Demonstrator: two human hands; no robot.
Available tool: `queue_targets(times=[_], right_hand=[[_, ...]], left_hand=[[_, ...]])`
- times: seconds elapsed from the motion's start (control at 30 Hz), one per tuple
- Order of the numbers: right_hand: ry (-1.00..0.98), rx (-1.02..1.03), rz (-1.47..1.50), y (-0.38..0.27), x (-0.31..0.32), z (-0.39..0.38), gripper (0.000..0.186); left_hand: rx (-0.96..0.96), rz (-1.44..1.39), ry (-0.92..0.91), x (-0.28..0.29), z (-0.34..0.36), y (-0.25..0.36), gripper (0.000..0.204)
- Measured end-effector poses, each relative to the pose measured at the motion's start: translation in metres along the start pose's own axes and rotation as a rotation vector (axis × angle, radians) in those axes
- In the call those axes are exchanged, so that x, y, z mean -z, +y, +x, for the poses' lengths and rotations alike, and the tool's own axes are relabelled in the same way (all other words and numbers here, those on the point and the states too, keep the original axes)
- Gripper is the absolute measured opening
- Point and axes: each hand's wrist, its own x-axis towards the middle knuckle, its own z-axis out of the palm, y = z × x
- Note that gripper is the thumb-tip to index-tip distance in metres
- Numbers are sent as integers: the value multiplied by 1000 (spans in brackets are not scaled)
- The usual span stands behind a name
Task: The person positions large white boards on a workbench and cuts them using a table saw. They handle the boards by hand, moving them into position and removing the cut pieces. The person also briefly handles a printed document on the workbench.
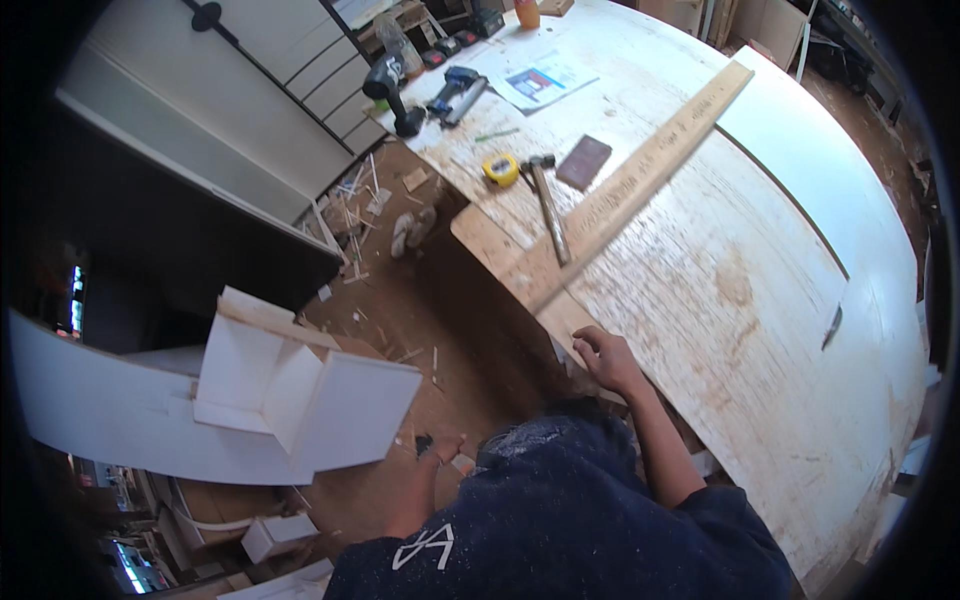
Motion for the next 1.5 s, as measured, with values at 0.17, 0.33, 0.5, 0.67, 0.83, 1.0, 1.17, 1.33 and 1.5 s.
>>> queue_targets(times=[0.17, 0.33, 0.5, 0.67, 0.83, 1.0, 1.17, 1.33, 1.5], right_hand=[[359, 106, -101, -3, 7, 141, 23], [754, -60, -582, 16, 21, 254, 43], [882, -403, -569, 53, 27, 293, 58], [955, -612, -539, 39, 6, 303, 56], [935, -702, -557, 28, 8, 310, 54], [927, -782, -632, 28, 7, 323, 54], [929, -826, -598, 16, 11, 336, 55], [952, -796, -638, 30, 7, 328, 57], [1002, -774, -651, 42, 5, 319, 61]], left_hand=[[189, -598, -358, 51, 32, 0, 81], [243, -622, -354, 131, 112, 43, 76], [168, -285, -393, 290, 181, 138, 66], [-118, 55, -514, 501, 134, 308, 60], [-729, -306, -408, 627, 104, 485, 64], [-833, -417, -129, 630, 182, 611, 81], [-719, -798, 53, 609, 204, 681, 60], [-547, -967, 25, 593, 221, 713, 24], [-645, -928, -765, 554, 145, 683, 22]])
